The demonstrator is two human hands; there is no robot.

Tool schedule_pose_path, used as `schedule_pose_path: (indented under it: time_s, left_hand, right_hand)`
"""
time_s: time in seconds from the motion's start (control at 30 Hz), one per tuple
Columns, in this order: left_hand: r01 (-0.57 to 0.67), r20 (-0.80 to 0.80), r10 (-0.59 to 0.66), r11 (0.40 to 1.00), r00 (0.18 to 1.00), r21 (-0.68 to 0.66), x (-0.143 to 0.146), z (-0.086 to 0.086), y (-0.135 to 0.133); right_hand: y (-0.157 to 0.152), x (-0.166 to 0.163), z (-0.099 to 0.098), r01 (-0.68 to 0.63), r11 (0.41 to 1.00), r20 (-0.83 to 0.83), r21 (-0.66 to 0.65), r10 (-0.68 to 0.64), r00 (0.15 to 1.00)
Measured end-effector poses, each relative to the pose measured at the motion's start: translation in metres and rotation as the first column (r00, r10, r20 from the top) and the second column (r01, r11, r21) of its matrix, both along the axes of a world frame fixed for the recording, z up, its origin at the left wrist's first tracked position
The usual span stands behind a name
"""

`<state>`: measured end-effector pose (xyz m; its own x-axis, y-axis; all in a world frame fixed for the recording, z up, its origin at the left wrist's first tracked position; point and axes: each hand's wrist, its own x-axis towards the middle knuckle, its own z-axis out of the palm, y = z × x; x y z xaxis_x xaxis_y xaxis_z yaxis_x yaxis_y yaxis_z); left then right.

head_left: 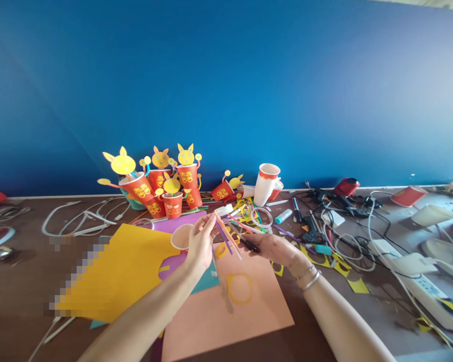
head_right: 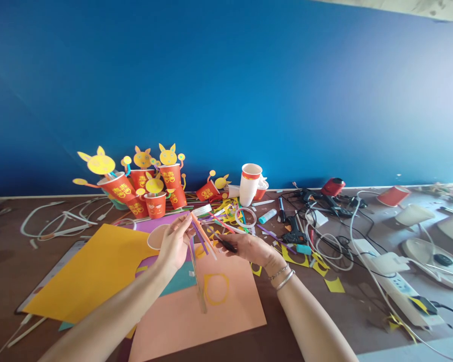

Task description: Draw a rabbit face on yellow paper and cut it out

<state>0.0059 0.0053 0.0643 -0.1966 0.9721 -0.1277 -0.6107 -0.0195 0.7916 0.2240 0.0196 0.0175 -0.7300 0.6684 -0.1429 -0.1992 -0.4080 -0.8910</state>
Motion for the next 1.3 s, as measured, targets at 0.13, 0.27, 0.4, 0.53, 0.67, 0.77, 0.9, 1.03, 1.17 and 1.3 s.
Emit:
schedule_pose_path:
  time_s: [0.13, 0.27, 0.4, 0.53, 0.67, 0.77, 0.9, 1.03, 1.17, 1.3]
  left_hand:
    - [-0.003, 0.010, 0.003, 1.000, 1.000, 0.002, 0.000, 0.000, 0.000]
    - [0.002, 0.015, -0.002, 1.000, 1.000, -0.004, 0.000, -0.001, 0.000]
    - [0.032, -0.001, -0.032, 0.999, 0.999, -0.008, 0.001, -0.001, -0.002]
    - [0.068, 0.000, -0.068, 0.998, 0.998, -0.014, 0.002, -0.003, -0.004]
    - [0.114, 0.026, -0.114, 0.993, 0.993, -0.024, 0.002, -0.003, -0.005]
    - [0.119, 0.014, -0.118, 0.993, 0.993, -0.029, 0.003, -0.002, -0.006]
    - [0.121, 0.005, -0.121, 0.992, 0.993, -0.033, 0.003, -0.001, -0.006]
    - [0.163, 0.028, -0.162, 0.986, 0.986, -0.032, 0.004, -0.002, -0.006]
    - [0.145, -0.119, -0.147, 0.989, 0.982, -0.020, 0.003, 0.000, -0.007]
    - [0.208, -0.401, -0.186, 0.978, 0.897, 0.012, -0.003, 0.007, -0.007]
  right_hand:
    - [-0.002, -0.003, 0.000, 0.014, 0.999, -0.013, 0.029, -0.014, 1.000]
    - [-0.005, -0.006, 0.003, -0.014, 0.992, 0.040, 0.125, 0.009, 0.999]
    - [-0.009, -0.010, 0.010, -0.013, 0.974, 0.121, 0.226, -0.014, 0.993]
    - [-0.012, -0.015, 0.012, -0.058, 0.963, 0.181, 0.264, 0.009, 0.983]
    - [-0.013, -0.020, 0.010, -0.041, 0.953, 0.192, 0.299, -0.018, 0.981]
    - [-0.014, -0.021, 0.009, -0.054, 0.954, 0.190, 0.295, -0.003, 0.982]
    - [-0.014, -0.021, 0.008, -0.054, 0.955, 0.175, 0.291, 0.002, 0.985]
    - [-0.015, -0.025, 0.008, -0.061, 0.961, 0.144, 0.270, 0.022, 0.989]
    - [-0.012, -0.017, 0.016, -0.100, 0.949, 0.186, 0.298, 0.045, 0.981]
    - [-0.005, 0.018, 0.029, -0.231, 0.925, 0.309, 0.302, 0.135, 0.942]
